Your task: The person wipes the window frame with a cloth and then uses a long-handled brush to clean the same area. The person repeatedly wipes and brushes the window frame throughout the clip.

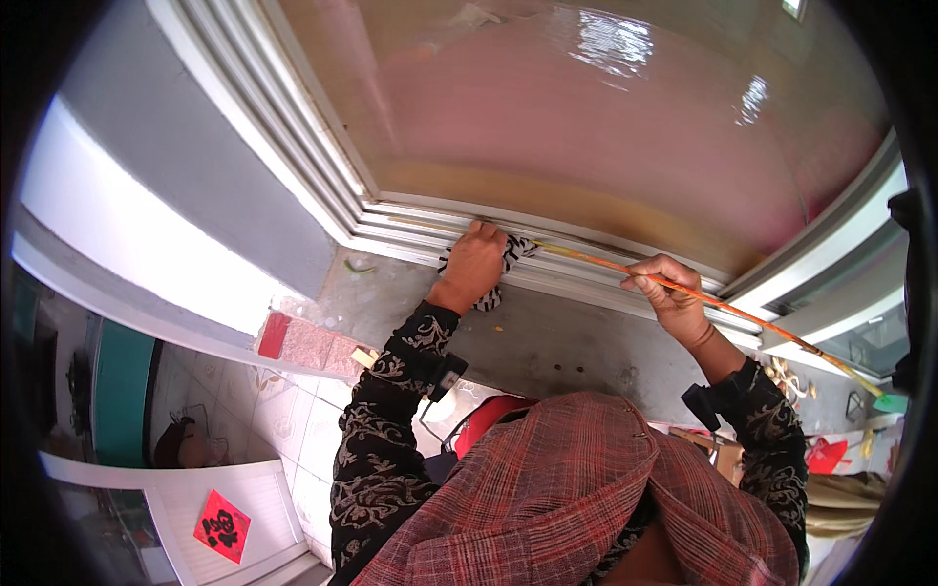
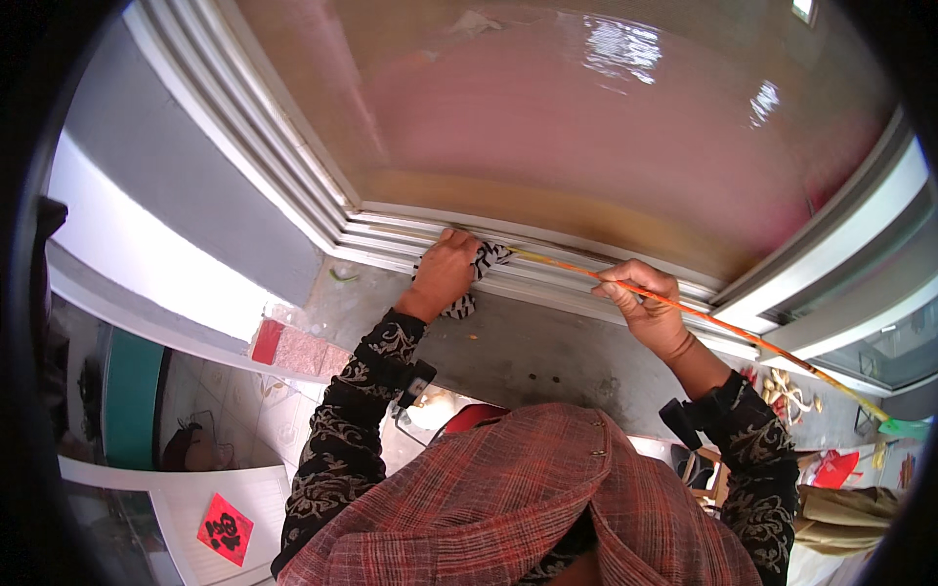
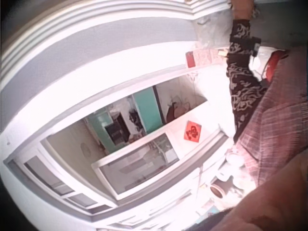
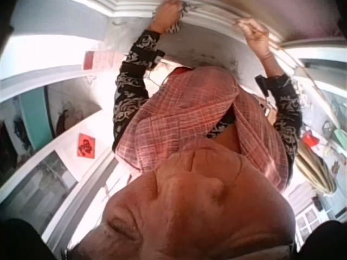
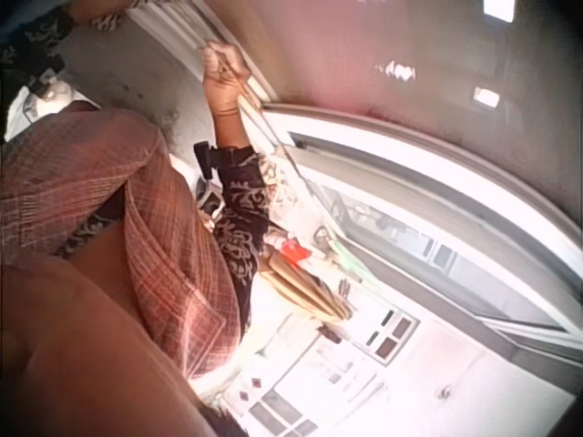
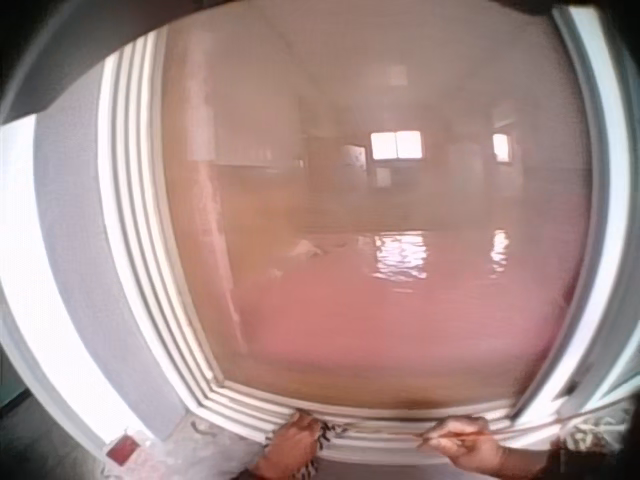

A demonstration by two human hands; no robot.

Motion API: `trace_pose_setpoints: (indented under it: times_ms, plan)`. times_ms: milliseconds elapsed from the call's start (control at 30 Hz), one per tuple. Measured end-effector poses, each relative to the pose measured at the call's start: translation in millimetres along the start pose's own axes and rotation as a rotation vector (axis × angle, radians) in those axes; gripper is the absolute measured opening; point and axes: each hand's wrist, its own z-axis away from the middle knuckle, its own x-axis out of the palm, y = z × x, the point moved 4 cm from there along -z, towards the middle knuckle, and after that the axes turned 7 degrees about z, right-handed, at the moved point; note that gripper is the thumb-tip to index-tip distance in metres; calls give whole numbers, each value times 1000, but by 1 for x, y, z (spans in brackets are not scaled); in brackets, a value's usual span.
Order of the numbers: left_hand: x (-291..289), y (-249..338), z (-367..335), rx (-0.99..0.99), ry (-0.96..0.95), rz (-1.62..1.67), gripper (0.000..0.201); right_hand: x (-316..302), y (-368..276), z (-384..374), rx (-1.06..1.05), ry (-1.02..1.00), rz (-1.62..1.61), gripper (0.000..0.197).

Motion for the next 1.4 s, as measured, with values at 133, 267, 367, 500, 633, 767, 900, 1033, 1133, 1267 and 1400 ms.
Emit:
trace_pose_setpoints:
  times_ms: [133,267,367,500,633,767,900,1033,1133,1267,1400]
  plan:
    - [-28,-6,10,-118,52,-102,29,18,-7,-12,-112,-50,-66,8]
    - [-54,-34,22,-208,216,-111,22,65,-12,-53,-191,-97,-65,7]
    - [-66,-66,27,-337,196,-154,23,109,-13,-80,-216,-100,-98,7]
    - [-89,-102,28,-479,206,-228,23,148,-18,-111,-348,-110,30,7]
    - [-102,-122,39,-516,289,-177,35,202,-14,-147,-384,-97,-9,8]
    - [-105,-132,48,-592,277,-119,57,240,-5,-174,-298,-60,-198,9]
    - [-99,-138,47,-664,204,-165,58,249,-2,-180,-296,-65,-156,9]
    - [-90,-144,38,-662,176,-157,51,236,-5,-184,-333,-144,-91,9]
    - [-86,-149,39,-623,176,-168,48,229,-15,-182,-398,-192,-77,9]
    - [-80,-153,41,-595,216,-137,42,208,-28,-178,-277,-168,-137,10]
    - [-75,-154,41,-626,208,-110,40,207,-48,-182,-325,-155,-76,10]
